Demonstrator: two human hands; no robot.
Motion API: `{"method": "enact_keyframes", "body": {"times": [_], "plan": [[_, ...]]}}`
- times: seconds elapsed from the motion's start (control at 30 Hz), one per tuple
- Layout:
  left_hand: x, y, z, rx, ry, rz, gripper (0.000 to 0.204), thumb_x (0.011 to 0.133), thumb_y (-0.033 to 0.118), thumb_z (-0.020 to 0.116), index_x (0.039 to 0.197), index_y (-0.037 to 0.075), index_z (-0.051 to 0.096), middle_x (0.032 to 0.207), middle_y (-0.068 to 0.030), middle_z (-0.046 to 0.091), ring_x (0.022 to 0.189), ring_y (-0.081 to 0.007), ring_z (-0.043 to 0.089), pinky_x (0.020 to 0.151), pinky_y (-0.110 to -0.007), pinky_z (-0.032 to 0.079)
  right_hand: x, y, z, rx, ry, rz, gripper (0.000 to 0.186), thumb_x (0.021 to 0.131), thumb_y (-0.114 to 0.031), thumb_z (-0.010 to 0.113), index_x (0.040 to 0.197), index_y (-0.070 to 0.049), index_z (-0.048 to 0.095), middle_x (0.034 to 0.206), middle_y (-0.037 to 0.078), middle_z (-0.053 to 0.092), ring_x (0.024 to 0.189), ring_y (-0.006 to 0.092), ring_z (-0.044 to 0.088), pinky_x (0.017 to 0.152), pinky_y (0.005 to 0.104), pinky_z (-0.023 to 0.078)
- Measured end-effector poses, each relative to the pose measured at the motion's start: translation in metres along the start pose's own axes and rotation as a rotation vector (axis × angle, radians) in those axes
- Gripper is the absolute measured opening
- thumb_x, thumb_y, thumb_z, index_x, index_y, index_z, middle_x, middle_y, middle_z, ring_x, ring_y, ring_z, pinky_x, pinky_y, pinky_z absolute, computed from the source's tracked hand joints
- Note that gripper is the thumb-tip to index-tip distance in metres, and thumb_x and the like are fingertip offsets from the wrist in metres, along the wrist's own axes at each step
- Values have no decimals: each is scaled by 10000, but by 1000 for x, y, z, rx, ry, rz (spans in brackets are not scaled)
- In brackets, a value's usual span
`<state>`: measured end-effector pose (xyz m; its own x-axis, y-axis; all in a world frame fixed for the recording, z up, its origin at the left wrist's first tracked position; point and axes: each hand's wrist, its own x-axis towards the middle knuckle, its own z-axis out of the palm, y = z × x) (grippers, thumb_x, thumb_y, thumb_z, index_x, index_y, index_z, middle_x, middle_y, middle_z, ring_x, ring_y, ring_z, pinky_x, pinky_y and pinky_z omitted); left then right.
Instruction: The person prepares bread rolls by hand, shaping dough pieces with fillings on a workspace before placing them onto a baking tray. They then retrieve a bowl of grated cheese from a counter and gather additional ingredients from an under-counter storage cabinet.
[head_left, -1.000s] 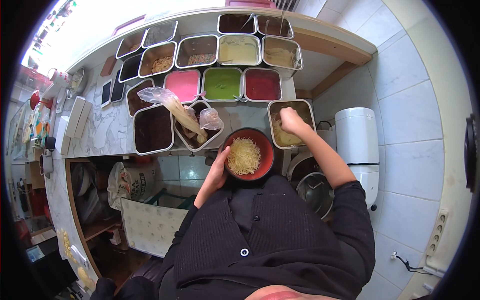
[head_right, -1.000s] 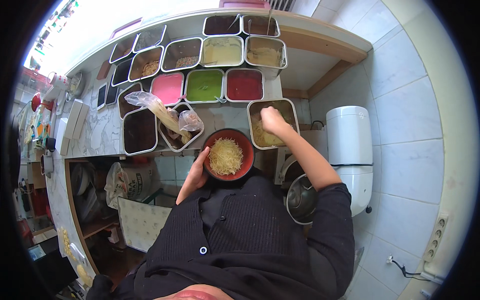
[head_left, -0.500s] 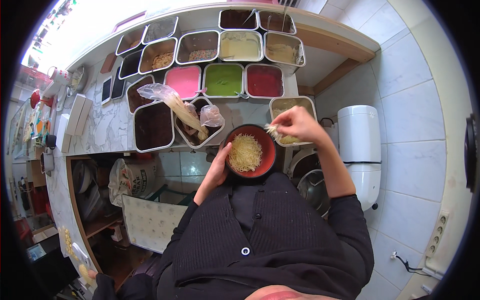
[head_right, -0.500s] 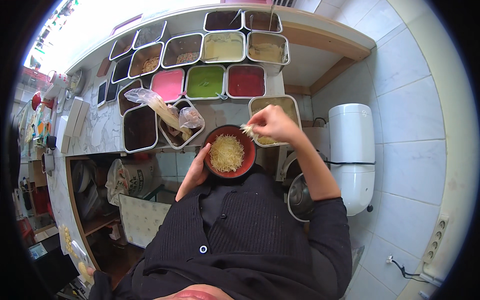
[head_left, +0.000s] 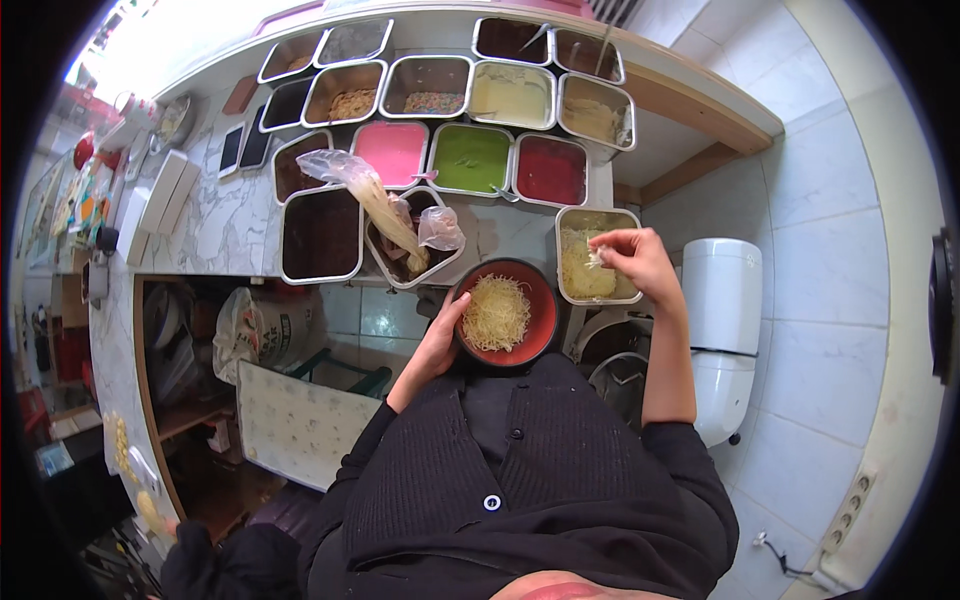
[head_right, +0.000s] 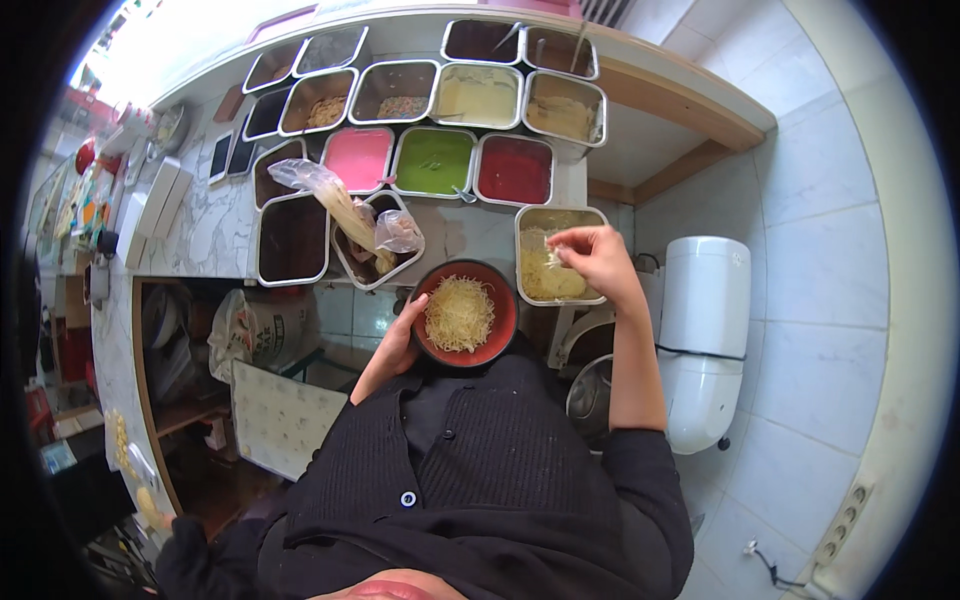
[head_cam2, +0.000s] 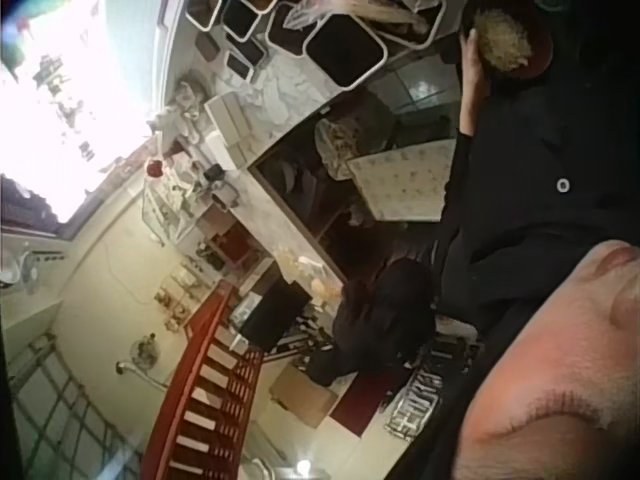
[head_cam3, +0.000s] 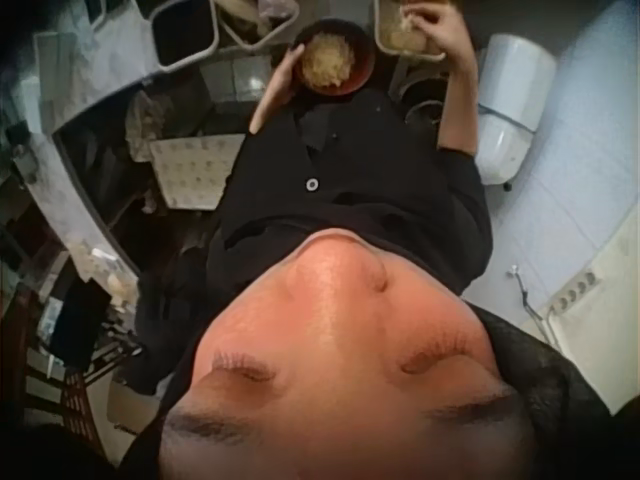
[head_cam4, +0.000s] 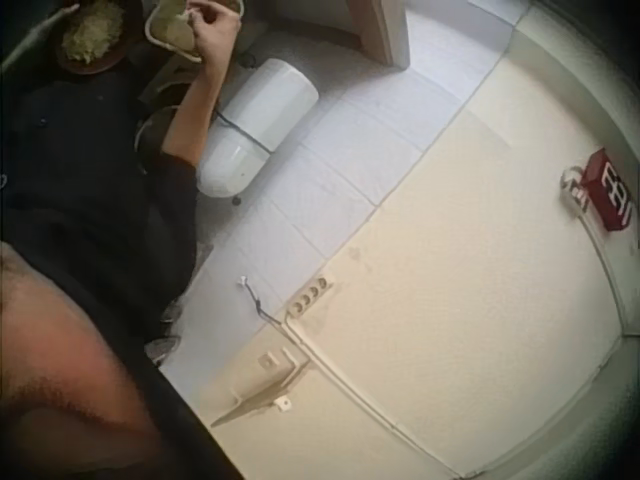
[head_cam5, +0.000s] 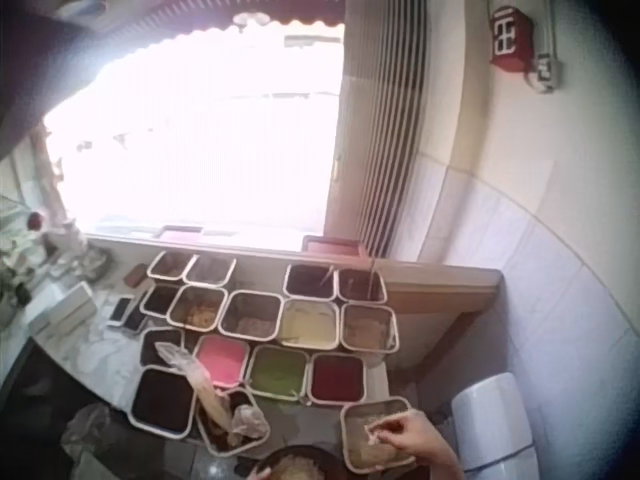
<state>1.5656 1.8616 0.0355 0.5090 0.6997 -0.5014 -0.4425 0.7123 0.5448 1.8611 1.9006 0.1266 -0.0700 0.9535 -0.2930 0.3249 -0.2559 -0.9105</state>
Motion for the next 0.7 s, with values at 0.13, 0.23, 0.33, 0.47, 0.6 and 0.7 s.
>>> {"method": "enact_keyframes", "body": {"times": [0.13,0.23,0.33,0.47,0.6,0.7], "plan": [[-16,-10,2,9,92,35,516,862,259,429,1305,65,249,1278,-78,363,1184,-177,340,978,-301,273,6,43,17,-635,-31,-290,311,626,37,510,895,-44,645,767,155,626,709,296,612,669,330,482],[-34,-21,5,-87,166,90,521,841,235,434,1298,60,257,1270,-78,371,1182,-181,339,982,-296,262,13,37,31,-656,84,-71,244,621,25,539,829,-35,651,736,159,620,710,281,615,673,339,482],[-55,-35,7,-107,269,167,522,828,223,441,1291,58,265,1260,-79,378,1178,-184,341,984,-294,254,12,30,33,-867,-7,-61,132,609,-25,598,730,-36,648,714,147,616,686,274,610,662,340,481],[-88,-48,7,-194,397,256,520,824,221,445,1287,57,274,1257,-81,380,1177,-184,340,982,-292,256,17,44,31,-848,77,-184,102,603,-71,629,700,-48,653,714,142,616,671,271,607,645,346,477],[-114,-73,-8,-312,511,396,444,826,234,459,1211,39,356,1161,-96,458,1069,-192,440,910,-313,350,19,45,30,-977,102,-305,82,631,-95,633,695,-47,650,681,127,622,644,257,611,625,330,475],[-134,-84,-18,-389,611,494,358,829,248,473,1093,7,467,1021,-108,561,913,-204,559,805,-325,460,15,24,37,-922,130,-105,95,647,-119,637,696,-39,646,638,114,618,606,247,610,607,316,474]]}}
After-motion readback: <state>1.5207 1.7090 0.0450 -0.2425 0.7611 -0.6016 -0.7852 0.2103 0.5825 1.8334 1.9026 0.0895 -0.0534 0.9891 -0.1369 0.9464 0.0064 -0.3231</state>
